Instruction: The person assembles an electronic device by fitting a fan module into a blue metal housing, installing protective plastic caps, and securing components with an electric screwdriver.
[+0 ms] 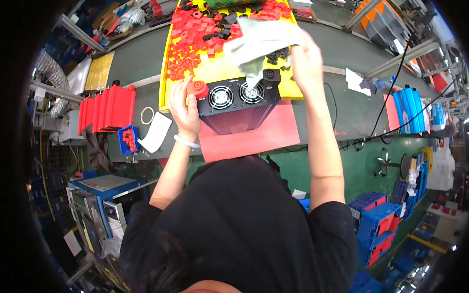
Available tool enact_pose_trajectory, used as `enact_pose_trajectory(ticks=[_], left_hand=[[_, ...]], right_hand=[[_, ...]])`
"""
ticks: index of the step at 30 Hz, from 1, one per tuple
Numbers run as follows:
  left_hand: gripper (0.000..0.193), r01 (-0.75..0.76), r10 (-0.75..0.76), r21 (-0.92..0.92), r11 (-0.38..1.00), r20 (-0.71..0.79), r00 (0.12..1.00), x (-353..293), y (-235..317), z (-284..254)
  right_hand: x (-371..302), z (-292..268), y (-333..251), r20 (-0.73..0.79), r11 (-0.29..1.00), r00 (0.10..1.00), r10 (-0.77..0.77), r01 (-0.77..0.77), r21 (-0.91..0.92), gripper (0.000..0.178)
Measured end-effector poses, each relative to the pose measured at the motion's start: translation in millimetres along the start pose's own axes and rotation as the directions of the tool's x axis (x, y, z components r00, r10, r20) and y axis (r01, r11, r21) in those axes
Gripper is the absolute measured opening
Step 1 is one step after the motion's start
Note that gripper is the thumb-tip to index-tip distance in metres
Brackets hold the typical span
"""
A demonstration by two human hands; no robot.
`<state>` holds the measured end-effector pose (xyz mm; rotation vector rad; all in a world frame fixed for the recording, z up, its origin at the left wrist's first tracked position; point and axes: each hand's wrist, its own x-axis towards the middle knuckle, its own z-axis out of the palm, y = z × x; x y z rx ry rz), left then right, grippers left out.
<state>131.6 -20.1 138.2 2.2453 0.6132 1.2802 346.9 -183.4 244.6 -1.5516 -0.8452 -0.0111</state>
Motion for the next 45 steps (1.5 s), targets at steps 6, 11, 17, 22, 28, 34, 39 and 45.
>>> enact_pose_trajectory(ticks=[6, 11, 17, 22, 28, 34, 39, 45], left_hand=[[0.056, -0.074, 0.081, -0.088, 0.993, 0.08, 0.993, 8, -5, -9], [0.06, 0.007, 0.063, -0.412, 0.911, 0.156, 0.986, 19, -8, -7], [0.039, 0.185, -0.024, -0.524, 0.831, 0.298, 0.954, 21, -7, -3], [0.032, 0.245, -0.063, -0.542, 0.804, 0.331, 0.942, 24, -4, -5], [0.034, 0.291, -0.108, -0.524, 0.801, 0.352, 0.93, 28, -1, -4], [0.051, 0.352, -0.205, -0.36, 0.864, 0.388, 0.899, 29, 12, -10], [0.052, 0.37, -0.206, -0.382, 0.847, 0.406, 0.89, 31, 11, -9], [0.046, 0.284, -0.141, -0.471, 0.835, 0.315, 0.938, 26, -5, -5]], right_hand=[[-28, -52, 13, -0.208, 0.658, 0.851, 0.483, -0.195, 0.727, 0.038], [-87, -73, 36, -0.282, 0.638, 0.773, 0.569, -0.198, 0.744, 0.043], [-161, -36, 62, -0.338, 0.563, 0.566, 0.752, -0.285, 0.776, 0.043], [-186, -22, 62, -0.48, 0.676, 0.507, 0.716, -0.333, 0.657, 0.03], [-169, 8, 43, -0.485, 0.98, 0.858, 0.167, -0.088, 0.181, 0.028], [-154, 34, 69, -0.321, 0.924, 0.918, -0.235, 0.108, -0.368, 0.029], [-213, 56, 139, -0.257, 0.847, 0.964, -0.071, -0.078, -0.526, 0.027], [-269, 54, 225, -0.095, 0.66, 0.932, 0.35, -0.317, -0.681, 0.03]])
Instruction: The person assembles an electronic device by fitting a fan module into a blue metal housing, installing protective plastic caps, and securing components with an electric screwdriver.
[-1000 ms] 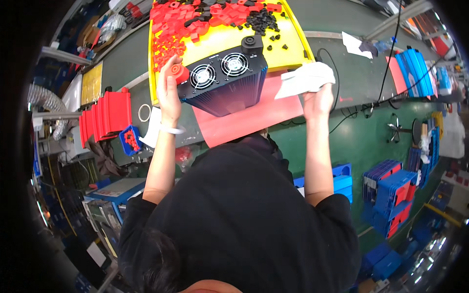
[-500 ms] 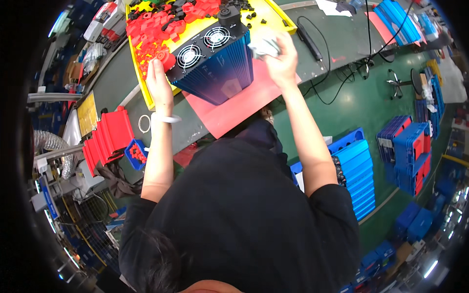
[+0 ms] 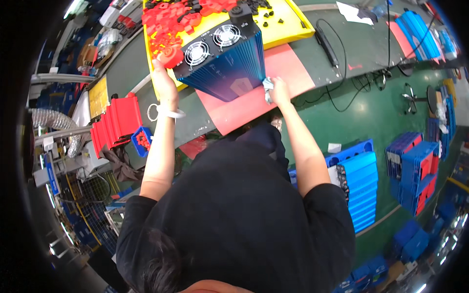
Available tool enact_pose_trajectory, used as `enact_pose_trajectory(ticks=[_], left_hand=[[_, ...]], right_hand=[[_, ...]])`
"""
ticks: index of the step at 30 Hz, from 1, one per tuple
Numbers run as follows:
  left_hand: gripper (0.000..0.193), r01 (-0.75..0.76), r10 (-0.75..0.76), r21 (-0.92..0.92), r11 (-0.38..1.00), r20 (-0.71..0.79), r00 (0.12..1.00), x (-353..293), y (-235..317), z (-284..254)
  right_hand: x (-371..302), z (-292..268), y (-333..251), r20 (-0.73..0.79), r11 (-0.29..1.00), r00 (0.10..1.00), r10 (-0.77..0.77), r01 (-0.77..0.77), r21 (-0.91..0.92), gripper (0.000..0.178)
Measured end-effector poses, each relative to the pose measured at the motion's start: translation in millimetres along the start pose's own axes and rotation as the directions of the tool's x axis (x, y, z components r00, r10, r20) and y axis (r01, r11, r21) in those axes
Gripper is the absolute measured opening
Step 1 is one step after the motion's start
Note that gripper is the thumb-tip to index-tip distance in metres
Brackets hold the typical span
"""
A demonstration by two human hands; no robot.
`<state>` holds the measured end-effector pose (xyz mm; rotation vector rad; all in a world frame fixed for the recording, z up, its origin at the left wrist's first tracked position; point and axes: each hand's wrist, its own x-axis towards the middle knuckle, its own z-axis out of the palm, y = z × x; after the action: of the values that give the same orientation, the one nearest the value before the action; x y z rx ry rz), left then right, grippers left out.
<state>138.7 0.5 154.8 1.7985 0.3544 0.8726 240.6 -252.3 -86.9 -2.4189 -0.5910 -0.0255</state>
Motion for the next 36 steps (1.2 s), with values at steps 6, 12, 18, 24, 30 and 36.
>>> enact_pose_trajectory(ticks=[6, 12, 18, 24, 30, 36], left_hand=[[0.039, -0.022, 0.03, 0.106, 0.994, -0.077, 0.997, -7, -7, -7], [0.046, -0.034, 0.038, 0.071, 0.997, -0.052, 0.998, -5, -8, -4], [0.047, -0.02, 0.025, 0.124, 0.992, -0.035, 0.999, -4, -3, -4], [0.06, 0.046, -0.044, 0.09, 0.995, -0.024, 0.999, -6, 10, -4], [0.066, 0.023, -0.023, 0.006, 1.0, -0.036, 0.999, -4, 30, -14], [0.039, 0.001, -0.03, 0.335, 0.942, 0.081, 0.996, -3, 45, -28]], right_hand=[[30, -27, -30, -0.078, 0.766, 0.983, 0.167, -0.079, 0.638, 0.03], [34, -13, -18, -0.042, 0.9, 0.998, 0.04, -0.018, 0.436, 0.033], [57, -23, -17, -0.003, 0.865, 0.999, 0.042, -0.034, 0.5, 0.033], [61, -57, -67, -0.151, 0.545, 0.988, 0.019, 0.116, 0.83, 0.024], [45, -37, 13, 0.281, 0.646, 0.9, 0.332, -0.434, 0.628, 0.034], [105, -142, -6, 0.082, 0.202, 0.952, 0.295, -0.146, 0.968, 0.019]])
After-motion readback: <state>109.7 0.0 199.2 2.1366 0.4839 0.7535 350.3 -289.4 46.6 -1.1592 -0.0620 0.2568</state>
